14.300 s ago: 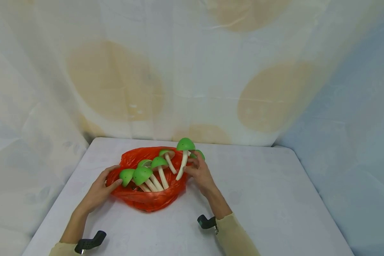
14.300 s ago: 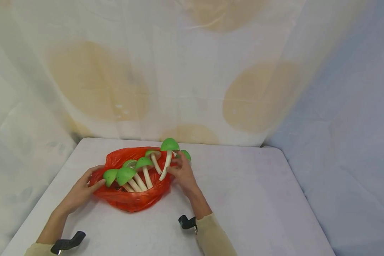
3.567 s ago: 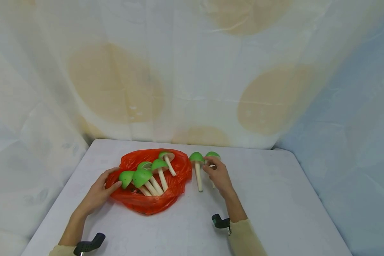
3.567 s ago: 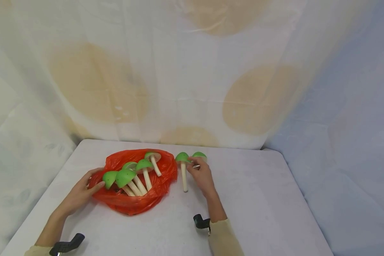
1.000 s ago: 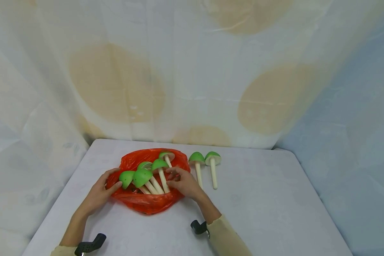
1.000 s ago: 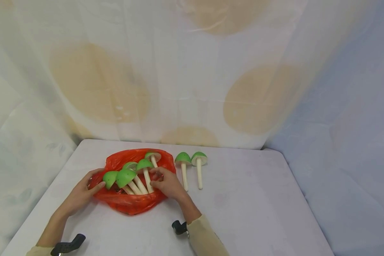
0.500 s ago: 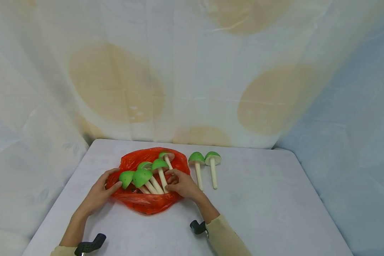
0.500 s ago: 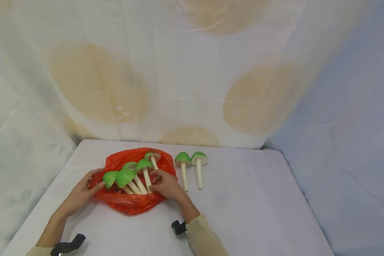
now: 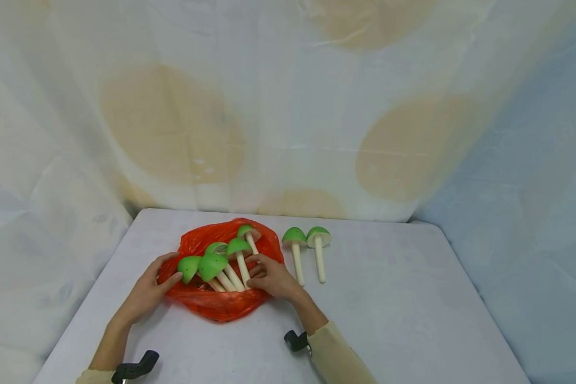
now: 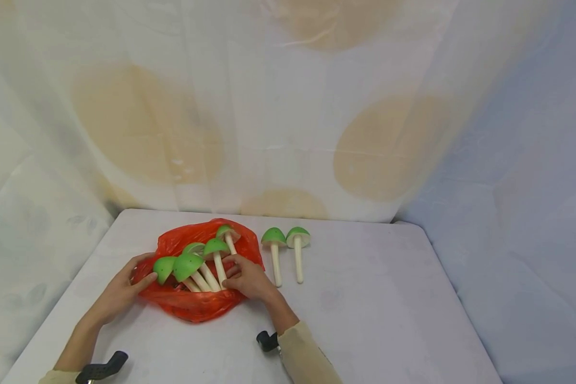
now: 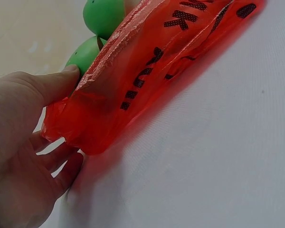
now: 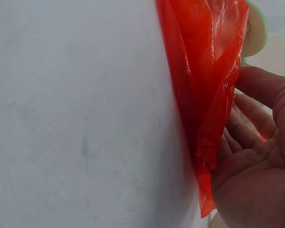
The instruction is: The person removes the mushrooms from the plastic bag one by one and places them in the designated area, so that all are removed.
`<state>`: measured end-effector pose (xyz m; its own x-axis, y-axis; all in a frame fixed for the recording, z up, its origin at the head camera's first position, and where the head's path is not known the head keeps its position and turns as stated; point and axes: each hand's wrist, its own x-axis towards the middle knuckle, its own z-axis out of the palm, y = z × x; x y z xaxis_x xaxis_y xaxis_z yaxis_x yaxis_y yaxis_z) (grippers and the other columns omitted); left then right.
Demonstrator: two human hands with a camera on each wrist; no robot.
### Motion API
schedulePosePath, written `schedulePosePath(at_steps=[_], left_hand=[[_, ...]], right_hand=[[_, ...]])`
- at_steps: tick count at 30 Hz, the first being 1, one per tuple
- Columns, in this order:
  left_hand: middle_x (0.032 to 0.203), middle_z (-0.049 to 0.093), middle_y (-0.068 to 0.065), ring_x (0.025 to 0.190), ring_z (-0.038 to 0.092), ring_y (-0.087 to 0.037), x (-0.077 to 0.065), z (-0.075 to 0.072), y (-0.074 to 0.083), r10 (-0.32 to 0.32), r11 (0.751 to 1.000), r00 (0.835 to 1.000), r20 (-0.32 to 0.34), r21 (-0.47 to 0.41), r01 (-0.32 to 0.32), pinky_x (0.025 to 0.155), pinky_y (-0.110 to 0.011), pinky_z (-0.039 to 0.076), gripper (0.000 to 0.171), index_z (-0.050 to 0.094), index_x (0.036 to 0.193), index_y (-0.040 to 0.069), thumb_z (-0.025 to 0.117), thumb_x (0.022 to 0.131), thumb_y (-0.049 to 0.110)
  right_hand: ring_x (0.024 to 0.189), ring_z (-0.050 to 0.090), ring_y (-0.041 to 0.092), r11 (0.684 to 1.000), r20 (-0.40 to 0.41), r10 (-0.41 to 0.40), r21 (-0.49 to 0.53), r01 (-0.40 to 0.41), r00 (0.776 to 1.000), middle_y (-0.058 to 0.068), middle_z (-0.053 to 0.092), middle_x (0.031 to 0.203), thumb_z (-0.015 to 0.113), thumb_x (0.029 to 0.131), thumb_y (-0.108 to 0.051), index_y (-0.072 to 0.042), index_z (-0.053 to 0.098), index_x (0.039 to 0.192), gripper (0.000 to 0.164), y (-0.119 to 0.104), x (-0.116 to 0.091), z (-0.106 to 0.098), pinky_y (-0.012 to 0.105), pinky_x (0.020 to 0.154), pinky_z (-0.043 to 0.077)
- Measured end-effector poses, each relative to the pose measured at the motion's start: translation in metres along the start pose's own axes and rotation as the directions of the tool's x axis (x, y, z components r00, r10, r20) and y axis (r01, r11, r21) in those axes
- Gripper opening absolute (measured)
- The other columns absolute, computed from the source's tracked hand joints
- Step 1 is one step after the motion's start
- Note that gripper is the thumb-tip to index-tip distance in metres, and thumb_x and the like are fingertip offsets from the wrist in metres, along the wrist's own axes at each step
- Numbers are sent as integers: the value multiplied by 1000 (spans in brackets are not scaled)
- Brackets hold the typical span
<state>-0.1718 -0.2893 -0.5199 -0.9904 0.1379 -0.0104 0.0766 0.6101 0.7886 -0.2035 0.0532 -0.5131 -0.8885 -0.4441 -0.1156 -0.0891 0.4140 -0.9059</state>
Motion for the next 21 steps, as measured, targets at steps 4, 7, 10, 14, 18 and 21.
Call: schedulePosePath(at_steps=[4,7,10,14,18,21], left_hand=[[158,31,-22,144,26,-51,0,1,0,-1,1000,1000,-2,1,1,107,-78,26,68,35,153,14,62,99,45],[158,31,-22,144,26,-50,0,1,0,-2,1000,1000,-2,-1,2,107,-77,26,68,35,153,14,62,99,45],[158,31,-22,145,26,-50,0,2,0,-1,1000,1000,0,-7,1,107,-77,26,68,35,153,13,62,99,45],[158,31,-22,145,26,-50,0,2,2,-1,1000,1000,2,-8,1,108,-77,26,68,35,153,12,62,99,44],[158,31,-22,144,26,-50,0,1,3,2,1000,1000,2,-6,-2,108,-76,26,68,35,153,12,62,99,44],[157,32,-22,145,26,-49,1,2,2,8,1000,1000,0,-10,-8,108,-76,26,68,35,152,12,62,99,44]], right_hand=[[96,66,15,1000,7,7,10,-7,1000,1,69,104,76,89,-17,-21,60,130,44,1,0,0,32,85,59],[98,66,15,1000,8,14,12,-14,1000,1,69,106,76,90,-17,-23,60,130,43,1,-1,0,34,87,59],[98,66,16,1000,7,15,10,-15,1000,0,69,107,75,90,-18,-23,60,130,43,0,-3,0,35,87,59],[98,65,16,1000,6,5,9,-5,1000,0,68,106,75,91,-17,-25,59,131,44,1,-3,0,33,86,59],[97,64,16,1000,2,-13,9,13,1000,1,67,106,74,91,-17,-26,59,131,44,3,-3,-1,33,86,58],[97,63,17,1000,-4,-20,13,21,1000,2,66,106,74,91,-16,-26,59,131,43,3,-3,-2,34,86,58]])
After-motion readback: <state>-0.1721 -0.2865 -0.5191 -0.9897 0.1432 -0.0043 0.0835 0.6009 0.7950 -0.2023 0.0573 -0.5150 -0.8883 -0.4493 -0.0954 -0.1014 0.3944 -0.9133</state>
